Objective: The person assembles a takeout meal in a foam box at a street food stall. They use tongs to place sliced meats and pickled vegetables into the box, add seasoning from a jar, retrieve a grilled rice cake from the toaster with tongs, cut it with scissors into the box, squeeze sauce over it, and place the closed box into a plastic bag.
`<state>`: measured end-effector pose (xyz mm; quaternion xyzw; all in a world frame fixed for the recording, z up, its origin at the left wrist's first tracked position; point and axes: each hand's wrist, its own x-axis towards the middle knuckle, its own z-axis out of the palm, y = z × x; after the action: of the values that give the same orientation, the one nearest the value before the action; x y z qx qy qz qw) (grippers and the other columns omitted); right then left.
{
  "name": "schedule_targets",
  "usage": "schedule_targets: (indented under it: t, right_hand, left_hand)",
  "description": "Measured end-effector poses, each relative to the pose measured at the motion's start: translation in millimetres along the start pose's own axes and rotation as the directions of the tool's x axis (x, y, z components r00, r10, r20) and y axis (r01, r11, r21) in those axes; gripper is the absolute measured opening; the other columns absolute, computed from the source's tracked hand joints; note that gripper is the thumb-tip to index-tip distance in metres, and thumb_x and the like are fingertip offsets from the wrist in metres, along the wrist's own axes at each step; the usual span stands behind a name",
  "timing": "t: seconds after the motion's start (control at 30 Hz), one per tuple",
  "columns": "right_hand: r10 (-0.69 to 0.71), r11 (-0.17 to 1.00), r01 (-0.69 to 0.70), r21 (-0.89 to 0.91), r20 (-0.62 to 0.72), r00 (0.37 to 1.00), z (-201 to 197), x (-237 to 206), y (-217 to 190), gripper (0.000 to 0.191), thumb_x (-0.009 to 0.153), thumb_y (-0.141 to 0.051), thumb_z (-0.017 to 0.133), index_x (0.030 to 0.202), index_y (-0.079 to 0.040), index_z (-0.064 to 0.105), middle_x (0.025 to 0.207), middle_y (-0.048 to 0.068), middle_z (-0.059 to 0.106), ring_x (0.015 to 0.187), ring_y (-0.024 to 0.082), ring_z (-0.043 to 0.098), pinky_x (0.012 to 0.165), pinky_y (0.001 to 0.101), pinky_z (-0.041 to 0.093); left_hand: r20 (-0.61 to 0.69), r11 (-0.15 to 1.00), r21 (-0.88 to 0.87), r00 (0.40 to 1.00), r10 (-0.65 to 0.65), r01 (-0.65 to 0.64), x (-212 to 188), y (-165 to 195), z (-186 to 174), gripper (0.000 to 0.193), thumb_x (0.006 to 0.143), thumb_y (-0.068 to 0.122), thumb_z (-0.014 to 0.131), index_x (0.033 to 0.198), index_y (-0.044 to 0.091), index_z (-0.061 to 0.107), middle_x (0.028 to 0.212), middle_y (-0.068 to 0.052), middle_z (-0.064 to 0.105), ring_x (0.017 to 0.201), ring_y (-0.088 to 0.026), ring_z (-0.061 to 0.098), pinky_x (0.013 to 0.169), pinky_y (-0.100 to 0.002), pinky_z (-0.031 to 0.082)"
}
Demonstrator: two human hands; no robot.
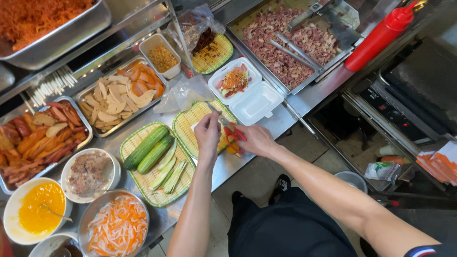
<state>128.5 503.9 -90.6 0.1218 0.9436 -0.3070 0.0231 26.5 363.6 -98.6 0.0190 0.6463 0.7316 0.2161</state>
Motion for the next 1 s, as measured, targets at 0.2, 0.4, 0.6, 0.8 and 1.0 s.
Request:
schedule_targets:
  t: [0.2, 0.4, 0.6, 0.8, 1.0]
  right_hand:
    - [0.157, 0.974, -0.111, 0.197, -0.236, 0.959, -28.3, 2.2, 48.2, 0.029, 0.085, -0.035, 0.077, 0.092, -0.007, 0.078, 0.082, 0.009, 0.078, 0.077, 0.023, 0.078, 0.071, 0.0368, 0.06]
    - [0.385, 0.921, -0.37, 0.122, -0.429, 0.817, -91.6, 20.8, 131.1, 0.03, 0.1, -0.035, 0.07, 0.094, -0.008, 0.081, 0.079, 0.015, 0.074, 0.076, 0.031, 0.072, 0.072, 0.0425, 0.055]
    - [0.02, 1.0, -0.01, 0.018, -0.728, 0.686, -115.0, 43.5, 194.1, 0.032, 0.092, -0.011, 0.062, 0.12, -0.003, 0.074, 0.092, 0.011, 0.077, 0.086, 0.032, 0.074, 0.076, 0.0417, 0.058]
    - [0.239, 0.966, -0.242, 0.091, -0.669, 0.704, -138.7, 59.4, 220.5, 0.035, 0.082, -0.027, 0.081, 0.112, -0.011, 0.077, 0.094, 0.009, 0.074, 0.1, 0.029, 0.068, 0.089, 0.0414, 0.055]
    - [0.148, 0.97, -0.229, -0.081, -0.553, 0.82, -156.9, 82.6, 243.4, 0.063, 0.08, -0.045, 0.084, 0.127, -0.005, 0.069, 0.125, 0.014, 0.06, 0.118, 0.036, 0.048, 0.098, 0.0484, 0.041]
  left_hand:
    - [0.171, 0.999, -0.04, 0.985, -0.011, 0.018, -5.4, 7.2, 12.2, 0.03, 0.103, 0.025, 0.06, 0.109, -0.001, 0.075, 0.065, 0.004, 0.049, 0.055, -0.004, 0.039, 0.048, -0.023, 0.031]
    - [0.253, 0.999, -0.016, 0.967, -0.035, 0.04, -4.9, 10.3, 50.7, 0.029, 0.102, 0.025, 0.06, 0.109, 0.0, 0.075, 0.063, 0.005, 0.048, 0.052, -0.003, 0.037, 0.046, -0.023, 0.027]
    - [0.293, 0.994, -0.043, 0.952, -0.087, 0.104, 0.9, 8.1, 131.0, 0.029, 0.101, 0.026, 0.062, 0.11, 0.002, 0.075, 0.063, 0.004, 0.051, 0.05, -0.004, 0.041, 0.044, -0.022, 0.027]
    - [0.393, 0.993, 0.032, 0.912, -0.118, 0.115, 18.5, -5.2, 222.5, 0.028, 0.1, 0.027, 0.063, 0.111, 0.003, 0.073, 0.063, 0.001, 0.056, 0.049, -0.006, 0.048, 0.043, -0.023, 0.033]
    - [0.329, 0.985, 0.106, 0.93, -0.165, 0.137, 27.6, -30.3, 266.9, 0.032, 0.101, 0.031, 0.062, 0.106, 0.001, 0.073, 0.063, 0.001, 0.057, 0.05, -0.007, 0.05, 0.045, -0.024, 0.037]
